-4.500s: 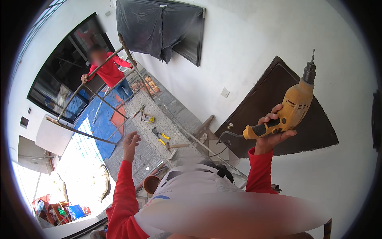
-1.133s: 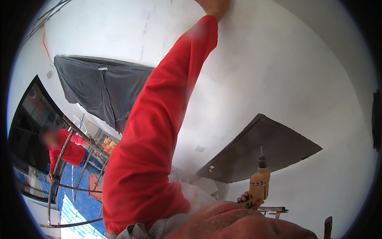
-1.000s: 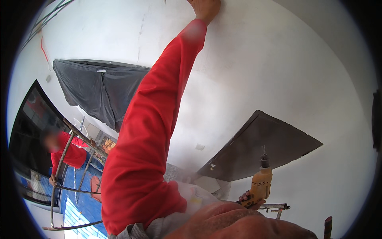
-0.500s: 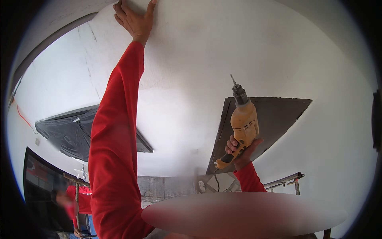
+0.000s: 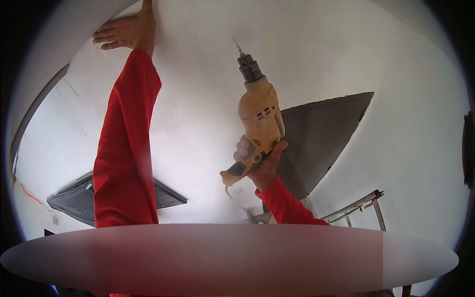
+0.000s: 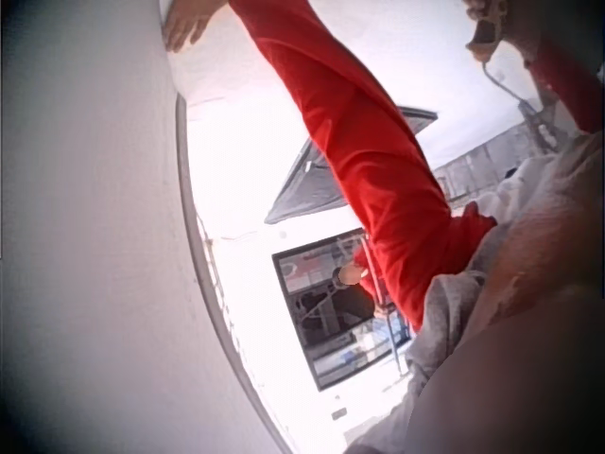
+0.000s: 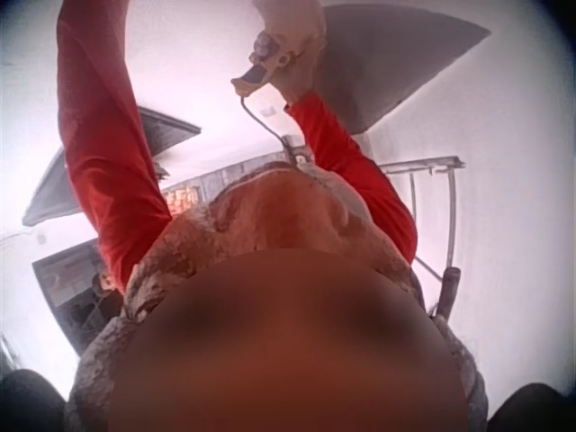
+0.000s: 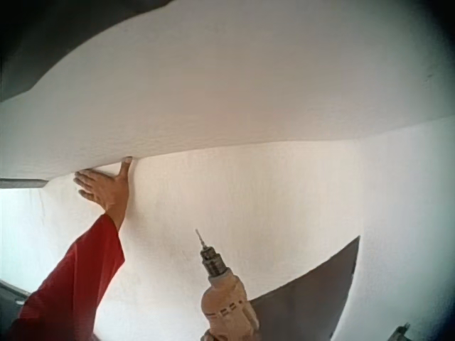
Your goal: The person drills holes in the ceiling, then uses a manual toggle bolt tool to install anchors. The person repeats this sequence at multiple ceiling locations while standing on a scaffold.
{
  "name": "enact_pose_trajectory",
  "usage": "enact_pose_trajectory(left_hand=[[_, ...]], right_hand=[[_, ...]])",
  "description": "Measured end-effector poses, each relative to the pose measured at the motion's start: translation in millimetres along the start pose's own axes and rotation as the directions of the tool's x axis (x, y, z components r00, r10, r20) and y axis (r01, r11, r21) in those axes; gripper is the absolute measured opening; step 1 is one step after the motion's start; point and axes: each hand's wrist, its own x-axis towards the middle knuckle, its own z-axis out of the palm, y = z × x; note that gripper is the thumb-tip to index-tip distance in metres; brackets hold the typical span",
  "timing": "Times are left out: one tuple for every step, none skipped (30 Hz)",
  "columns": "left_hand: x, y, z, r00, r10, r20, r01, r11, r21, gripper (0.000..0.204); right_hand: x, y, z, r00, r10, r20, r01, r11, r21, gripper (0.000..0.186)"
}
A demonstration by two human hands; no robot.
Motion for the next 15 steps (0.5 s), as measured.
enact_pose_trajectory(left_hand=[[1.1, 0.3, 1.2, 1.000, 0.014, -0.012, -0.014, 1.000, -0.010, 0.146], [0.7, 1.0, 2.3, 0.999, 0.045, -0.009, -0.045, 0.999, -0.031, 0.147], [-0.8, 2.9, 3.8, 0.997, 0.074, -0.005, -0.074, 0.996, -0.053, 0.147], [-2.2, 4.7, 4.1, 0.995, 0.099, -0.004, -0.099, 0.992, -0.074, 0.147], [-3.6, 7.8, 4.6, 0.996, 0.084, 0.020, -0.082, 0.994, -0.073, 0.148], [-7.6, 13.6, 7.2, 0.997, 0.065, 0.041, -0.062, 0.996, -0.071, 0.149], [-11.7, 20.2, 10.3, 0.997, 0.046, 0.061, -0.042, 0.997, -0.072, 0.149], [-14.8, 24.0, 11.4, 0.998, 0.063, 0.013, -0.062, 0.996, -0.070, 0.150], [-17.1, 28.2, 12.9, 0.999, 0.041, -0.022, -0.042, 0.997, -0.063, 0.150], [-18.0, 32.6, 14.6, 0.998, 0.018, -0.061, -0.022, 0.998, -0.065, 0.150], [-19.8, 35.6, 15.5, 0.996, -0.008, -0.093, 0.002, 0.998, -0.064, 0.150], [-20.5, 36.6, 14.9, 0.998, -0.006, -0.062, 0.004, 1.000, -0.026, 0.150], [-21.4, 36.8, 13.2, 0.999, -0.007, -0.032, 0.008, 1.000, 0.015, 0.149], [-20.6, 37.6, 11.6, 1.000, -0.005, -0.011, 0.005, 0.999, 0.043, 0.149], [-21.0, 37.1, 9.7, 1.000, 0.005, -0.021, -0.005, 1.000, 0.014, 0.149]], right_hand=[[14.3, -1.1, 6.4, 0.999, -0.034, 0.024, 0.033, 0.998, 0.059, 0.103], [22.3, -1.4, 12.5, 0.997, -0.074, 0.014, 0.074, 0.997, -0.011, 0.101], [34.3, -0.2, 18.1, 0.994, -0.109, 0.009, 0.109, 0.994, 0.002, 0.101], [47.0, 0.4, 22.8, 0.990, -0.141, 0.004, 0.141, 0.990, 0.012, 0.101], [58.6, 0.6, 25.7, 0.986, -0.165, 0.028, 0.163, 0.986, 0.042, 0.101], [71.2, -2.0, 26.9, 0.984, -0.173, 0.038, 0.170, 0.983, 0.066, 0.100], [82.1, -6.1, 26.7, 0.985, -0.163, 0.057, 0.159, 0.984, 0.080, 0.099], [91.4, -10.2, 25.2, 0.985, -0.157, 0.073, 0.150, 0.984, 0.093, 0.099], [103.1, -13.8, 23.5, 0.983, -0.156, 0.101, 0.146, 0.984, 0.102, 0.099], [114.7, -17.4, 22.0, 0.979, -0.155, 0.129, 0.141, 0.984, 0.110, 0.098], [123.9, -19.7, 20.7, 0.975, -0.156, 0.159, 0.138, 0.984, 0.116, 0.098], [129.0, -18.4, 19.4, 0.974, -0.144, 0.173, 0.125, 0.985, 0.115, 0.098], [133.5, -17.0, 18.7, 0.973, -0.132, 0.188, 0.112, 0.987, 0.113, 0.098], [143.0, -17.4, 20.7, 0.967, -0.129, 0.218, 0.107, 0.988, 0.106, 0.098], [149.6, -17.4, 22.5, 0.962, -0.134, 0.239, 0.105, 0.986, 0.128, 0.098]])
